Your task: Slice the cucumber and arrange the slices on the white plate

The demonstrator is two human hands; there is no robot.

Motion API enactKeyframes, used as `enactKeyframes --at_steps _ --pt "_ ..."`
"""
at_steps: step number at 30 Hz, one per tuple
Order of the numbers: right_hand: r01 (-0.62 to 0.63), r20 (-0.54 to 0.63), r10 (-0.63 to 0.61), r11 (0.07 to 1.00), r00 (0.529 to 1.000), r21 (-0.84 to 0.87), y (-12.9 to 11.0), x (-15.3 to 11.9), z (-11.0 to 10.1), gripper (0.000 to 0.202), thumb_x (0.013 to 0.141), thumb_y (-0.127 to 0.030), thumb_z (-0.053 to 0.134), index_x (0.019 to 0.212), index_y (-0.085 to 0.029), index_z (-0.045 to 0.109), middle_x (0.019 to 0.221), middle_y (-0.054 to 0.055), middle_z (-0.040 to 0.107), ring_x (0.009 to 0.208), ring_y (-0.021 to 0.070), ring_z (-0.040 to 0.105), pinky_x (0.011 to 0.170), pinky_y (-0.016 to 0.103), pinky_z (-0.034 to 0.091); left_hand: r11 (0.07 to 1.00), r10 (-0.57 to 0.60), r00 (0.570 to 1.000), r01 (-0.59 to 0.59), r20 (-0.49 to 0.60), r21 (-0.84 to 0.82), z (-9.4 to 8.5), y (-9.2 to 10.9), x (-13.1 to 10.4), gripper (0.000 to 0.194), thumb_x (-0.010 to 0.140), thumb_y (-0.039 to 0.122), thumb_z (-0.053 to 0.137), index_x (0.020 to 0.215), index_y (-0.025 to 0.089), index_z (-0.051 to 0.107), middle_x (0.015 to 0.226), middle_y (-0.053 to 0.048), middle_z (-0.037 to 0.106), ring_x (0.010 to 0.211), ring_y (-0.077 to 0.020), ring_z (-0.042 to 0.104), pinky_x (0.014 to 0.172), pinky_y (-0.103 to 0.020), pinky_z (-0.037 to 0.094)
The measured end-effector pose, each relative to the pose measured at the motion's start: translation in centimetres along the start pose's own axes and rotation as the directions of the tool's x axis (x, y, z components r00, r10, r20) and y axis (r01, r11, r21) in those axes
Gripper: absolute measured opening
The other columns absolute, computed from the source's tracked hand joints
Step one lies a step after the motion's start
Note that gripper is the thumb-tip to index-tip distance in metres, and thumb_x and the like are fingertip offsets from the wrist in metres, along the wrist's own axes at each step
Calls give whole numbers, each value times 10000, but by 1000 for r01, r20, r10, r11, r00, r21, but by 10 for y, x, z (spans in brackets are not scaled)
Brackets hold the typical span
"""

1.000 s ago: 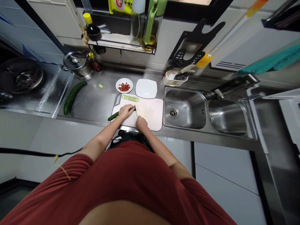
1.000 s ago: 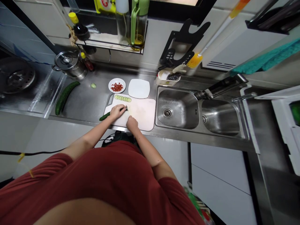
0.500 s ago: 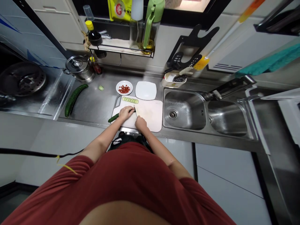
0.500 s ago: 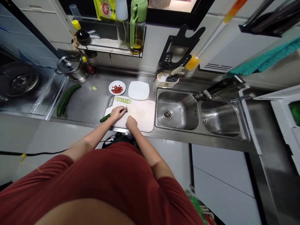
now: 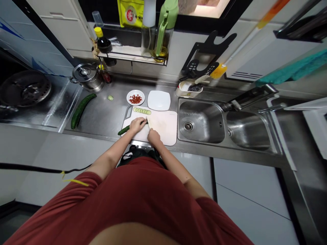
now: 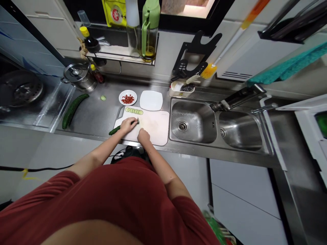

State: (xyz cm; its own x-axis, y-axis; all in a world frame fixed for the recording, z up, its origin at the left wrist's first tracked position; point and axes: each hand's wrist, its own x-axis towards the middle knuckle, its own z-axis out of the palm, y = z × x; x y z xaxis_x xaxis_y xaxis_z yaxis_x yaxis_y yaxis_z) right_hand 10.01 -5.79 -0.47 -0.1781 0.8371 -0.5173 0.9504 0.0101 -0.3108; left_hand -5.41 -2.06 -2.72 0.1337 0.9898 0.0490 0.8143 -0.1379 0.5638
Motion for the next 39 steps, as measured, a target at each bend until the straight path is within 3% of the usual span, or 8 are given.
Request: enactKeyframes --at_steps 10,23,39 --pt "-10 8 10 1000 1000 4 -8 6 -13 284 896 -104 437 1167 -110 525 1124 186 652 1041 244 647 823 311 489 1000 -7 1000 7 -1 10 -1 2 0 248 918 369 507 1059 278 690 1131 -13 689 1084 -192 603 937 -302 463" --pt "-18 28 19 999 999 -27 10 -24 8 239 903 -108 425 1122 -110 522 1073 188 659 1012 246 654 807 312 496 999 -35 999 35 12 -3 -4 6 -1 257 921 354 501 1076 276 690 1167 -19 679 1116 -198 592 959 -315 460" --pt "-24 10 24 1000 1000 10 -15 10 -21 302 892 -98 448 1181 -103 535 1147 188 644 1078 240 632 840 305 489 1000 -7 1000 7 3 1 -2 3 -1 243 918 338 500 1061 276 686 1154 -12 683 1105 -196 596 957 -316 459"
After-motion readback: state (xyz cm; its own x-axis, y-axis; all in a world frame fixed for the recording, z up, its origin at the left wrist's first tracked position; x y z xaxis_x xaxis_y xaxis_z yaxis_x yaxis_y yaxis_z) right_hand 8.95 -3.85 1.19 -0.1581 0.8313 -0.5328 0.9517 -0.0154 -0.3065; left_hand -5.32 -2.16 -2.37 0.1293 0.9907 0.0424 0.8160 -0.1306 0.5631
